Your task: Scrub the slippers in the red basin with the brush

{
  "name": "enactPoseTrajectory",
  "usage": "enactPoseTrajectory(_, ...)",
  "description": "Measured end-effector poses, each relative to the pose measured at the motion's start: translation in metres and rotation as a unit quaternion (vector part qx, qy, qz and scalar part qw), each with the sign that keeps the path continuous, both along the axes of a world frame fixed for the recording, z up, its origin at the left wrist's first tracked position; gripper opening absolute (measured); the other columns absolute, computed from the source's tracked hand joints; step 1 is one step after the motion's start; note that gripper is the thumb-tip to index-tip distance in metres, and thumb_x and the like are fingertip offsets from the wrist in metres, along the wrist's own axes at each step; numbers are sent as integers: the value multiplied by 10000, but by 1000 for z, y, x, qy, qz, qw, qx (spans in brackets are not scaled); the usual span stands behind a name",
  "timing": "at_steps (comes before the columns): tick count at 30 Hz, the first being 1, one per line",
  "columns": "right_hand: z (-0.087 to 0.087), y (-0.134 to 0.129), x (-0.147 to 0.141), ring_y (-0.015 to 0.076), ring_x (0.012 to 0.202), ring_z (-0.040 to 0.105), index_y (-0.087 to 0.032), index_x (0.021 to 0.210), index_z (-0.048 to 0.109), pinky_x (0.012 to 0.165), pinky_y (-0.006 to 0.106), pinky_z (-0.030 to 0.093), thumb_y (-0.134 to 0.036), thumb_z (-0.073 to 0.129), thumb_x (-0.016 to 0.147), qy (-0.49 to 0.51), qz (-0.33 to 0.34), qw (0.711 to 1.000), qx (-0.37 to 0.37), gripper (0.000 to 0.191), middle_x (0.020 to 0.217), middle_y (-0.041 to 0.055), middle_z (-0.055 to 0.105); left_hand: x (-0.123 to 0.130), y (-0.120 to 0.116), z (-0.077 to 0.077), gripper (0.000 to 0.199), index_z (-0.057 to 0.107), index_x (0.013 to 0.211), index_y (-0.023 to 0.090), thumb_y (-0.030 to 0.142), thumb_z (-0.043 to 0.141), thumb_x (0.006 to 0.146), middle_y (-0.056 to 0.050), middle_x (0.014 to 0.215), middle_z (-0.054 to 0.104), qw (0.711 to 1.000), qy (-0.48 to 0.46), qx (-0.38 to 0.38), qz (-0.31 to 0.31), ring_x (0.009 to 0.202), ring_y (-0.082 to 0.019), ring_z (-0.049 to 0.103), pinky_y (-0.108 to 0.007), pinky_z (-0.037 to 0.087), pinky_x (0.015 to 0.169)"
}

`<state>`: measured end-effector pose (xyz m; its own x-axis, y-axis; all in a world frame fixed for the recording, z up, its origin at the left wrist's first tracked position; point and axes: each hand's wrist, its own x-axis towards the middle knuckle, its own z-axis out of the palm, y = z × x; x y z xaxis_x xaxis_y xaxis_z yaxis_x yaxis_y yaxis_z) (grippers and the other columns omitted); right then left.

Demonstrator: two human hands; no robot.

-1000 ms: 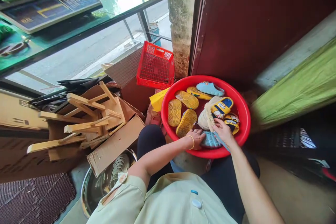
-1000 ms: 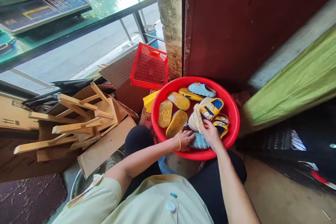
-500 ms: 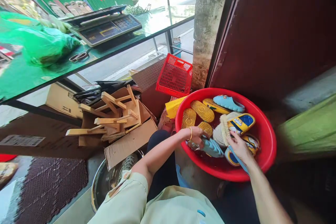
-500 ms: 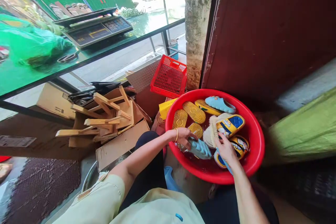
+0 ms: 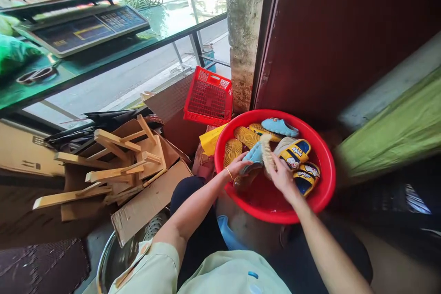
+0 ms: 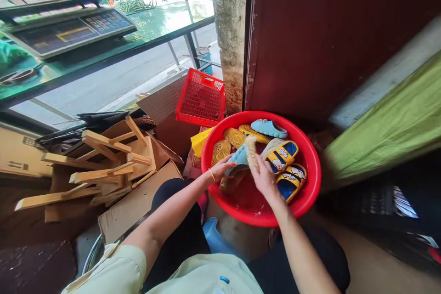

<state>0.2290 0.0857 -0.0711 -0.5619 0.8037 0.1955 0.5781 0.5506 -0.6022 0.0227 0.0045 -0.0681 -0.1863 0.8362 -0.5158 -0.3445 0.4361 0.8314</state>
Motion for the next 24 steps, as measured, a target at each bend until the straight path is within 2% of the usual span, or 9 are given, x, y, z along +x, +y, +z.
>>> enactPoseTrajectory(4, 1, -26, -11, 243, 928, 664, -228, 1504, 521, 796, 343, 538, -211, 337, 1008, -172, 87, 981, 20, 529, 1169, 157, 661, 12, -1, -7, 757, 531, 1449, 353, 323, 743, 722, -52, 1277, 638, 1000, -13, -17, 17, 1039, -218, 609, -292, 569, 736)
enactPoseTrajectory(6, 6, -20, -11, 227, 876, 666, -262, 1514, 508, 739, 323, 517, -173, 331, 1003, -246, 71, 966, 20, 548, 1207, 152, 636, 15, -3, -9, 745, 546, 1432, 340, 309, 745, 715, -48, 1242, 648, 999, -19, -24, 16, 1030, -211, 614, -283, 565, 740)
enactPoseTrajectory(8, 10, -7, -11, 213, 843, 663, -278, 1522, 499, 723, 317, 504, -167, 336, 1001, -289, 21, 957, 16, 557, 1212, 150, 620, 16, -6, -9, 744, 552, 1425, 321, 295, 754, 709, -46, 1219, 656, 999, -32, -29, 7, 1015, -203, 621, -279, 563, 749)
enactPoseTrajectory(11, 11, 1, -12, 196, 822, 652, -285, 1529, 485, 727, 309, 499, -174, 347, 999, -305, -15, 952, 10, 559, 1182, 141, 619, 16, -10, -9, 732, 555, 1417, 314, 288, 760, 714, -45, 1171, 666, 998, -54, -38, 1, 951, -186, 625, -288, 567, 747)
enactPoseTrajectory(17, 5, -36, -19, 225, 920, 652, -341, 1538, 465, 719, 288, 491, -130, 302, 1004, -270, 98, 957, 45, 597, 1214, 131, 612, 6, -12, -16, 607, 634, 1233, 256, 214, 759, 641, -25, 1001, 645, 997, -60, -49, -9, 843, -143, 579, -266, 557, 712)
enactPoseTrajectory(19, 6, -32, -21, 226, 913, 652, -341, 1556, 445, 722, 292, 493, -141, 326, 1009, -285, 79, 954, 36, 594, 1198, 133, 606, 6, -12, -17, 643, 629, 1246, 264, 192, 745, 618, -21, 1001, 637, 997, -53, -47, -11, 835, -137, 571, -264, 554, 712)
enactPoseTrajectory(24, 9, -1, -22, 209, 846, 653, -312, 1566, 442, 722, 308, 493, -140, 350, 1000, -323, -16, 946, 11, 598, 1202, 151, 596, 16, -10, -12, 822, 559, 1401, 337, 169, 704, 609, -20, 1107, 644, 998, -15, -44, -34, 904, -158, 580, -274, 554, 726)
